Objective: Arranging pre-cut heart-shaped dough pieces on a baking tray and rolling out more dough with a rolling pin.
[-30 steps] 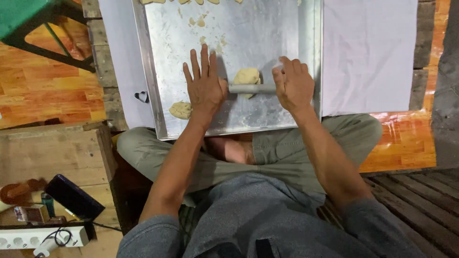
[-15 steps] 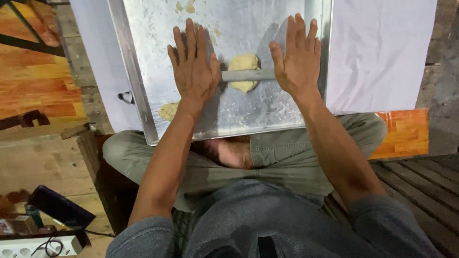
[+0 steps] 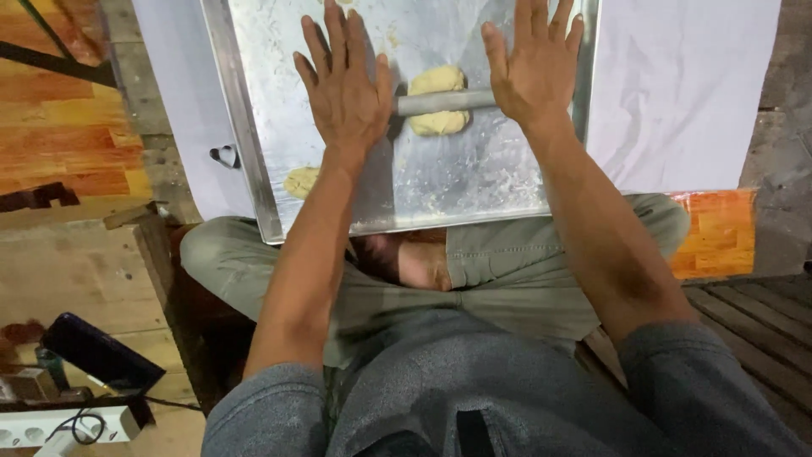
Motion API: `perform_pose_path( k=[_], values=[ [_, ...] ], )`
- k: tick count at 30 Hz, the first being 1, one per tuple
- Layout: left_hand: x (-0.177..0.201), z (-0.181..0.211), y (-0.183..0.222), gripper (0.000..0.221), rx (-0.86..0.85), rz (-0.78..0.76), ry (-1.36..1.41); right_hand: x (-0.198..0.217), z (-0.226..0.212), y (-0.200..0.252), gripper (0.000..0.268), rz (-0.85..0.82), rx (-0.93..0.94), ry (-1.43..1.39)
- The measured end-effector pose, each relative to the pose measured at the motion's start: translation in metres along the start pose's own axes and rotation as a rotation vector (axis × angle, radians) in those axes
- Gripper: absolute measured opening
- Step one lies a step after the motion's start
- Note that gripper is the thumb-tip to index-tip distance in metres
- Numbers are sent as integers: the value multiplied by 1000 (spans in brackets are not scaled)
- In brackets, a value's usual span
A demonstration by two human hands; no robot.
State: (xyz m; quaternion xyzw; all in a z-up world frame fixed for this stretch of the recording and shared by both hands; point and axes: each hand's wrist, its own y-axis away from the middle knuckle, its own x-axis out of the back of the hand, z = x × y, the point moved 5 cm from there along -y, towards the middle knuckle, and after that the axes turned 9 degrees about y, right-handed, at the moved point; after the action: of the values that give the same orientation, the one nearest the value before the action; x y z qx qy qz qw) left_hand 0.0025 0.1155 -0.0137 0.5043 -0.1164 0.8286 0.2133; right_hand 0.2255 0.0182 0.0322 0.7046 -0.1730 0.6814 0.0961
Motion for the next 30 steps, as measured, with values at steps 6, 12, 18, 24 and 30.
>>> perform_pose_path(
  k=[6,12,18,24,30],
  values=[
    [0,3,30,63,-57,152,-24,0,-4,27,52,85,3,-27],
    [-4,6,61,63,-128,181,-23,11,-8,57,45,251,59,21],
    [-3,8,97,65,-83,152,-17,9,-9,89,49,248,77,17],
    [1,13,100,67,-73,152,62,11,-11,100,49,184,18,-76],
    [-1,13,60,58,-45,172,-1,-4,-2,80,60,81,-111,-95]
  ],
)
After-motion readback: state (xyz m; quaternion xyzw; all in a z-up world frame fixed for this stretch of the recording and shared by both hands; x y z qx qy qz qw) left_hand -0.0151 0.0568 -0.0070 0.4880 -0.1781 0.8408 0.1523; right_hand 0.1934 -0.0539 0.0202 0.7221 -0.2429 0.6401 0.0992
